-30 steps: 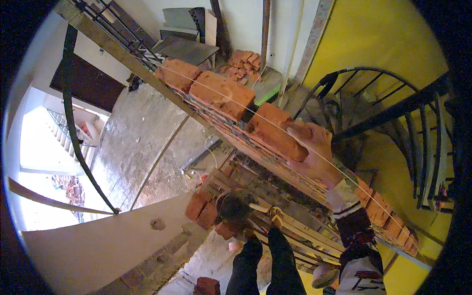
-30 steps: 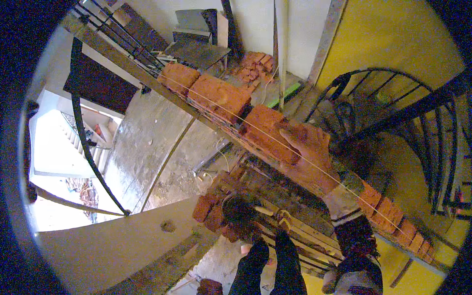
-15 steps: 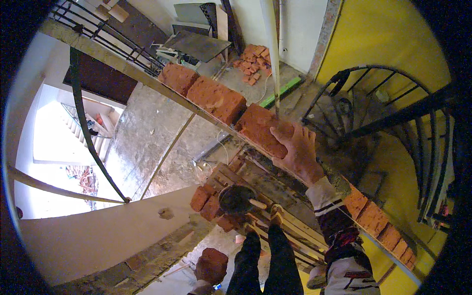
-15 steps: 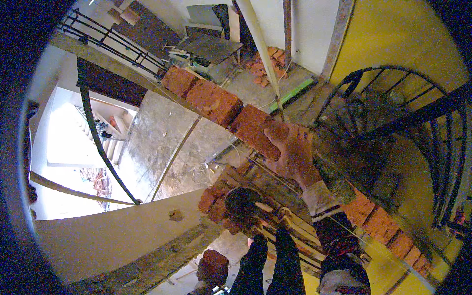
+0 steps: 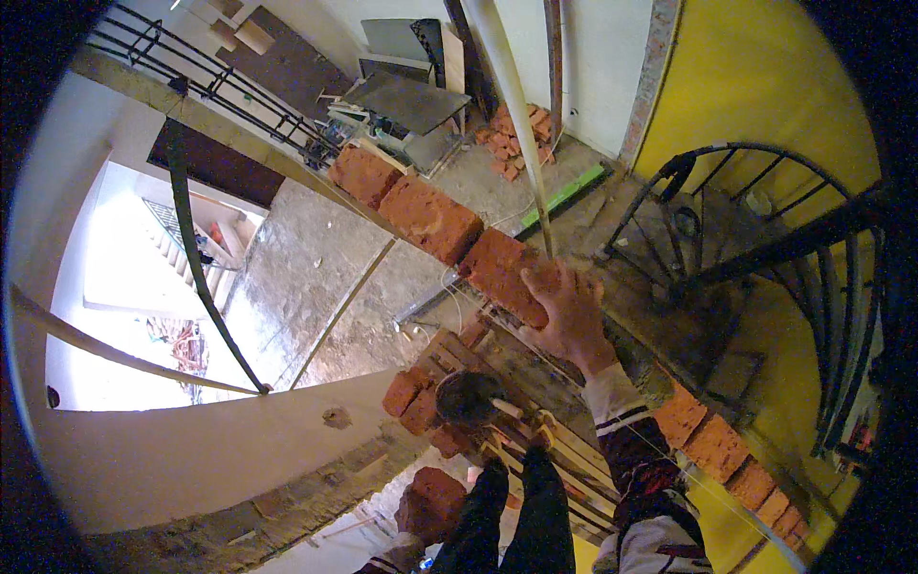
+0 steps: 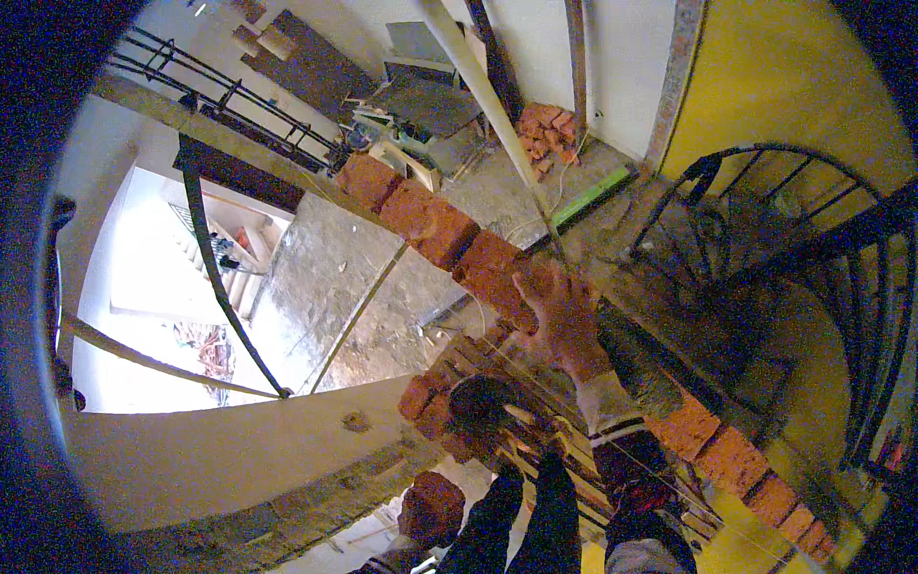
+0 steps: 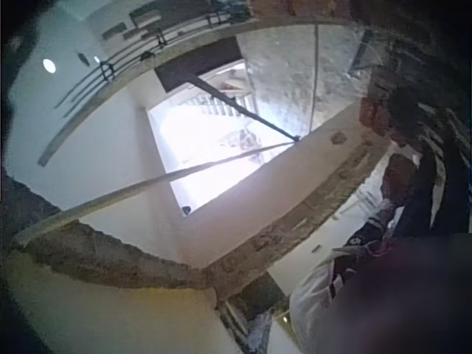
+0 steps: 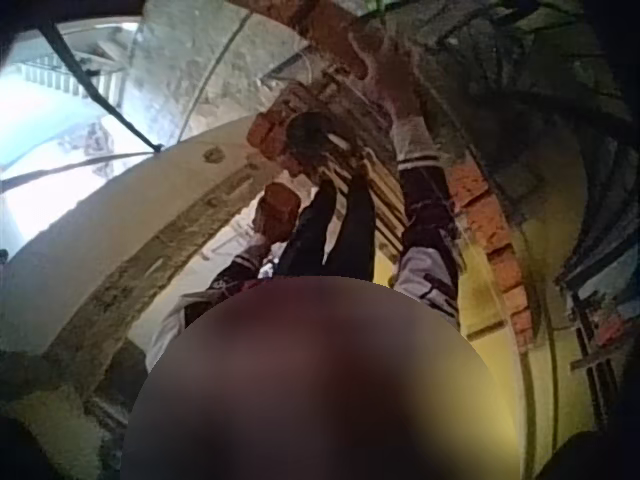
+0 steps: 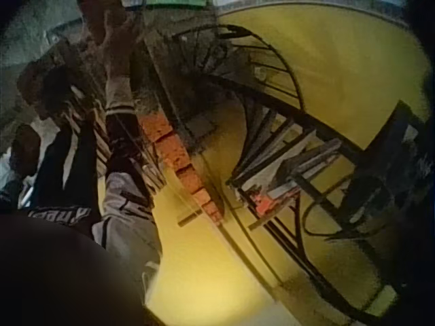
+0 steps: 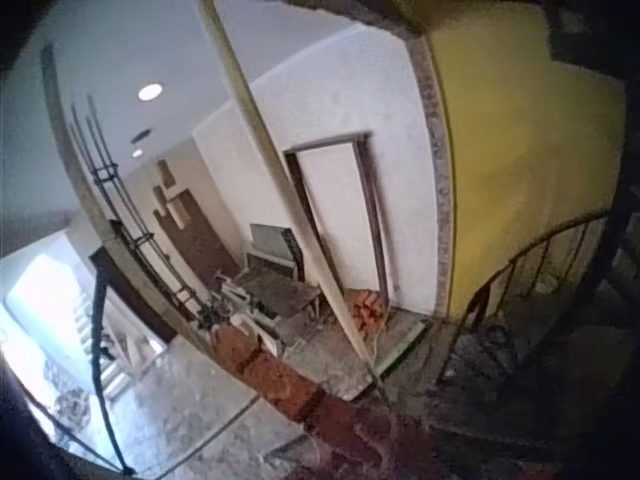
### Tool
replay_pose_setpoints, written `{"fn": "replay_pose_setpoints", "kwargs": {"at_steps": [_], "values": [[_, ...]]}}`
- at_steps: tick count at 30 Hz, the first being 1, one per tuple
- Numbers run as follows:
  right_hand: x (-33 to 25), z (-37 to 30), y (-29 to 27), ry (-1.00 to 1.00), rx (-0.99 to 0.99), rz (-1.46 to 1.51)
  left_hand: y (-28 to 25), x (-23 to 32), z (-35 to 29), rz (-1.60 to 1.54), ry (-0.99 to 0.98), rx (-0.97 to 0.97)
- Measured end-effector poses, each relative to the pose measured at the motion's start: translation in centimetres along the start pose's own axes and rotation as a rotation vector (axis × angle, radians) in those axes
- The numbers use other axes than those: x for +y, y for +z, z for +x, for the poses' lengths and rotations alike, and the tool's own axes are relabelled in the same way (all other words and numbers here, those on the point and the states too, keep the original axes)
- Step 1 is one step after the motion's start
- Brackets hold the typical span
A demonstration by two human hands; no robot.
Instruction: The person builds a brick wall by repeatedly scooping mortar from a bucket with a trowel, spreading it on the wall, and placing bricks. The person also uses a string line to align the bricks and taps them into position.
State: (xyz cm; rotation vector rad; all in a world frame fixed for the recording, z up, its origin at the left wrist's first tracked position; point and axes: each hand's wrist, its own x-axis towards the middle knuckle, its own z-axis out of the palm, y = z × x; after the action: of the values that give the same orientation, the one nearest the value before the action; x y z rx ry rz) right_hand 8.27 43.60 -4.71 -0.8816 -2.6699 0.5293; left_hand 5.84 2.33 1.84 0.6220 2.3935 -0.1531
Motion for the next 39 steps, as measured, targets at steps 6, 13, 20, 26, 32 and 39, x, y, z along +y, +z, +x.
{"fn": "replay_pose_setpoints", "kwargs": {"at_steps": [6,13,20,26,32,39], "values": [[0.0,-0.3,0.7,0.024,-0.02,0.055,-0.9,0.9,1.4,-0.315,-0.04,0.011],[-1.0,0.2,0.0,0.027,0.068,0.097,1.2,0.3,3.7,0.33,0.526,-0.053],[-5.9,-8.0,0.6,-0.014,0.059,0.201,5.1,-3.2,2.0,-0.578,0.279,0.043],[-9.7,-22.9,8.9,0.246,-0.195,0.699,6.4,-3.7,1.5,-0.836,0.096,-0.019],[-10.2,-29.7,11.7,0.549,-1.015,1.49,6.2,-3.6,0.3,-1.407,-0.204,-0.339],[-10.4,-29.5,7.4,0.335,-1.049,1.85,5.4,0.9,-0.5,-1.838,-0.18,-0.558]]}}
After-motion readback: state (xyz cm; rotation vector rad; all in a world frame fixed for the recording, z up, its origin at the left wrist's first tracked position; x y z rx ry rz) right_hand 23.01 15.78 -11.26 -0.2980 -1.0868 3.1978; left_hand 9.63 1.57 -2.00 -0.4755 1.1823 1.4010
